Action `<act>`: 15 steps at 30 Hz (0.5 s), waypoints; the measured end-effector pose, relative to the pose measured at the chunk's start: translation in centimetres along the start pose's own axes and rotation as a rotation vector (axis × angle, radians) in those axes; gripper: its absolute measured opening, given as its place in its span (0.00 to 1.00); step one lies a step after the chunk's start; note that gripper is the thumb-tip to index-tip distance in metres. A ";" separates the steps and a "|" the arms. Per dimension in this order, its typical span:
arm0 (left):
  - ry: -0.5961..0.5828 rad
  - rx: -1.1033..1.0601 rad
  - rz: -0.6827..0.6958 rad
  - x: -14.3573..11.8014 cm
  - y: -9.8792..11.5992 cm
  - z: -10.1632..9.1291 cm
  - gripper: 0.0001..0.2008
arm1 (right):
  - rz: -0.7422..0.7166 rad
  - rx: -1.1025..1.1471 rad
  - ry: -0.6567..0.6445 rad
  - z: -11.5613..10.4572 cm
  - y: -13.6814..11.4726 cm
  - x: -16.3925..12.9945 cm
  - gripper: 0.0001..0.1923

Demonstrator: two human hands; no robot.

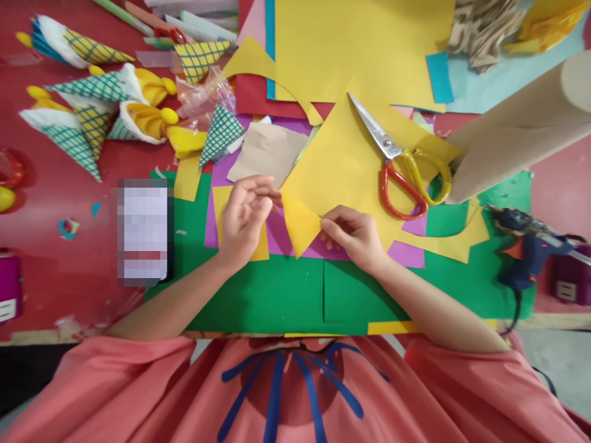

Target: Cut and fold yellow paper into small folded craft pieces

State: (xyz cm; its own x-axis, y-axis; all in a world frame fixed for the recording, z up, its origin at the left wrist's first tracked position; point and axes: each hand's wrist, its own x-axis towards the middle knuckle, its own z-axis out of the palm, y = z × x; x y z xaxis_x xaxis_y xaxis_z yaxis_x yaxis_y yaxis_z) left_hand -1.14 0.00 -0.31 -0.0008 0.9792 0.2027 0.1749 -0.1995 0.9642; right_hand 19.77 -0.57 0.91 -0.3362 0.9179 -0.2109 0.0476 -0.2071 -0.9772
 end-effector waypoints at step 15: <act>-0.352 0.222 -0.060 0.2 1.8 -0.1 0.22 | 0.001 0.126 0.038 0.1 0.1 0.1 0.14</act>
State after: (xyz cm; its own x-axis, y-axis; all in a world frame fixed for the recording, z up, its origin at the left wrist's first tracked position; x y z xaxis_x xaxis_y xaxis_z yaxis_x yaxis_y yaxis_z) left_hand -0.92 -0.14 1.48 0.3122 0.9492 0.0399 0.3927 -0.1671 0.9044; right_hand 19.67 -0.51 0.82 -0.2997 0.9295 -0.2149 -0.0715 -0.2465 -0.9665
